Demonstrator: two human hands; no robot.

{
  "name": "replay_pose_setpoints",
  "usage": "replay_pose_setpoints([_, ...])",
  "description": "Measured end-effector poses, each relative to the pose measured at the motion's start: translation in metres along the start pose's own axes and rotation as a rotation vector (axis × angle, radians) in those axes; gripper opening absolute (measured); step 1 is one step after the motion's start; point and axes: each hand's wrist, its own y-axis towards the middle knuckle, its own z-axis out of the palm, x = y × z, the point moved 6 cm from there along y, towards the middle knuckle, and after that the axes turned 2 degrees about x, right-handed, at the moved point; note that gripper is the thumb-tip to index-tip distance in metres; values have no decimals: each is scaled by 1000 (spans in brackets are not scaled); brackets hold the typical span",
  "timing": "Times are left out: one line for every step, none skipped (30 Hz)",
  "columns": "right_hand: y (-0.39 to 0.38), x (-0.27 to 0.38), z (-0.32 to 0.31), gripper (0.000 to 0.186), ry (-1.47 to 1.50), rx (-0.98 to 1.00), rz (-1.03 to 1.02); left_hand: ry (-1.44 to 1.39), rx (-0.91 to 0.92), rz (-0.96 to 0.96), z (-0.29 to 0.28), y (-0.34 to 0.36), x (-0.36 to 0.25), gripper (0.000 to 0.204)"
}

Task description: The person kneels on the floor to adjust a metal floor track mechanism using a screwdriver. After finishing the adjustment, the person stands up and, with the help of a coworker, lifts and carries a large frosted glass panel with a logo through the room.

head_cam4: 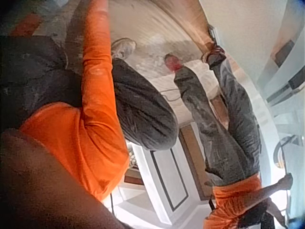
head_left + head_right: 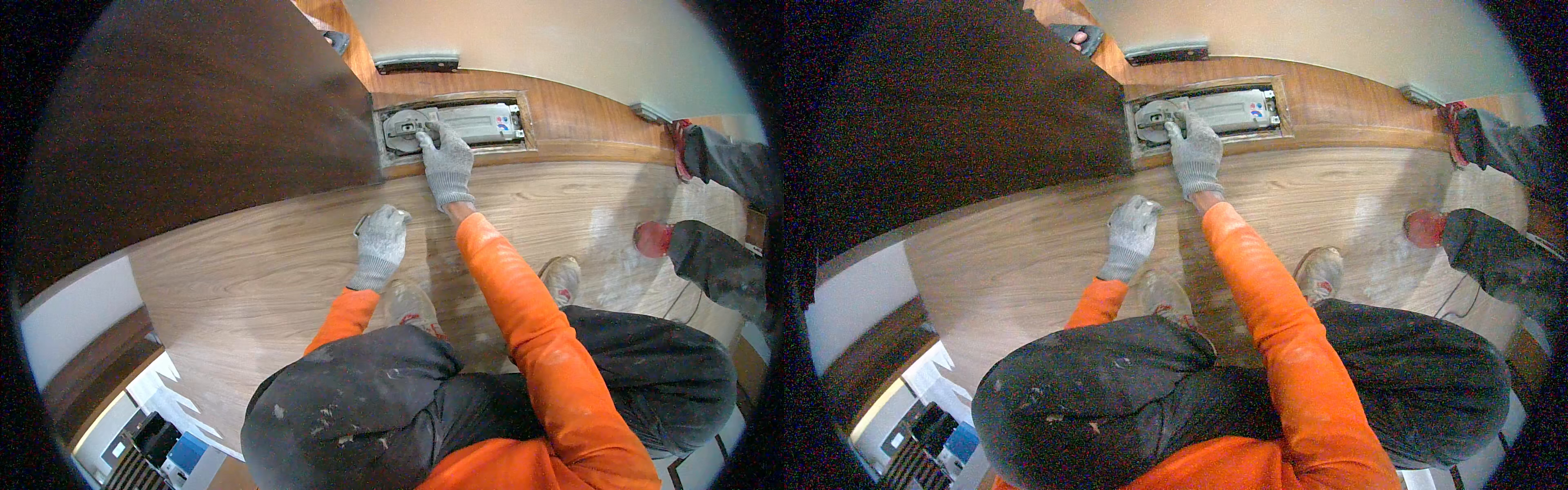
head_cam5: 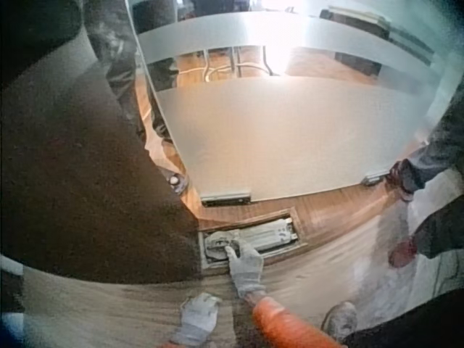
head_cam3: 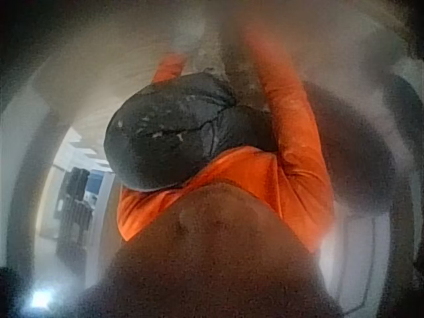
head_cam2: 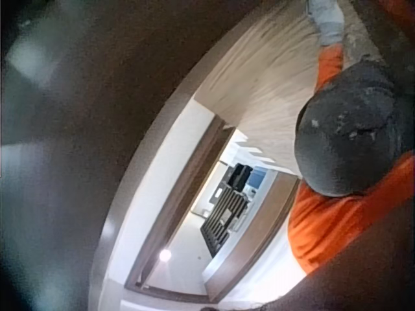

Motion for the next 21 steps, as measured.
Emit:
replay_pose_setpoints([1,-2,0,36,18,20,6,3,-14,8,0,-1,-1,12])
replay_pose_setpoints([2,-4,1,36,37,41,13,7,-25,14,-1,-1,-1,12])
replay_pose_setpoints([3,-6,0,36,56,56,13,8,-38,19,-1,-2,-2,12])
replay_pose_setpoints([5,-6,0,36,78,61,-8,6,-55,23,-2,-3,-2,12])
replay_pose_setpoints([7,-6,-1,36,100,59,-40,3,-76,26,-3,-4,-2,12])
replay_pose_setpoints([9,-6,-2,35,122,57,-73,-1,-98,29,-4,-4,-2,12])
replay_pose_setpoints([11,-10,0,37,86,108,-54,-21,-91,18,-3,-4,-1,13])
replay_pose_setpoints([15,-14,2,38,48,157,-36,-42,-85,10,-2,-4,0,13])
replay_pose_setpoints([18,-18,3,40,8,205,-18,-65,-79,1,-1,-4,1,13])
replay_pose_setpoints([23,-22,8,41,8,287,11,-67,-65,-10,1,-3,2,14])
replay_pose_setpoints([28,-26,12,42,10,371,43,-70,-47,-24,3,-3,3,14])
replay_pose_setpoints([32,-27,16,44,26,426,58,-81,-32,-41,5,-3,4,14])
replay_pose_setpoints([37,-28,17,45,-15,433,59,-61,-44,-30,4,-3,4,15])
replay_pose_setpoints([42,-27,18,46,-43,412,43,-52,-58,-24,4,-4,3,16])
replay_pose_setpoints([45,-28,20,47,-93,422,71,-42,-70,-15,3,-4,2,17])
replay_pose_setpoints([48,-26,20,48,-57,456,61,-46,-67,-18,3,-4,2,17])
replay_pose_setpoints([50,-28,21,48,-43,520,96,-51,-63,-16,3,-5,2,17])
replay_pose_setpoints([51,-28,23,49,-31,583,128,-54,-78,-10,3,-4,1,17])
replay_pose_setpoints([52,-26,22,49,-32,607,121,-50,-75,-14,3,-5,1,17])
replay_pose_setpoints([54,-22,21,48,-34,630,109,-43,-92,-12,2,-4,1,17])
replay_pose_setpoints([55,-19,20,48,-37,652,100,-54,-95,-23,2,-4,1,17])
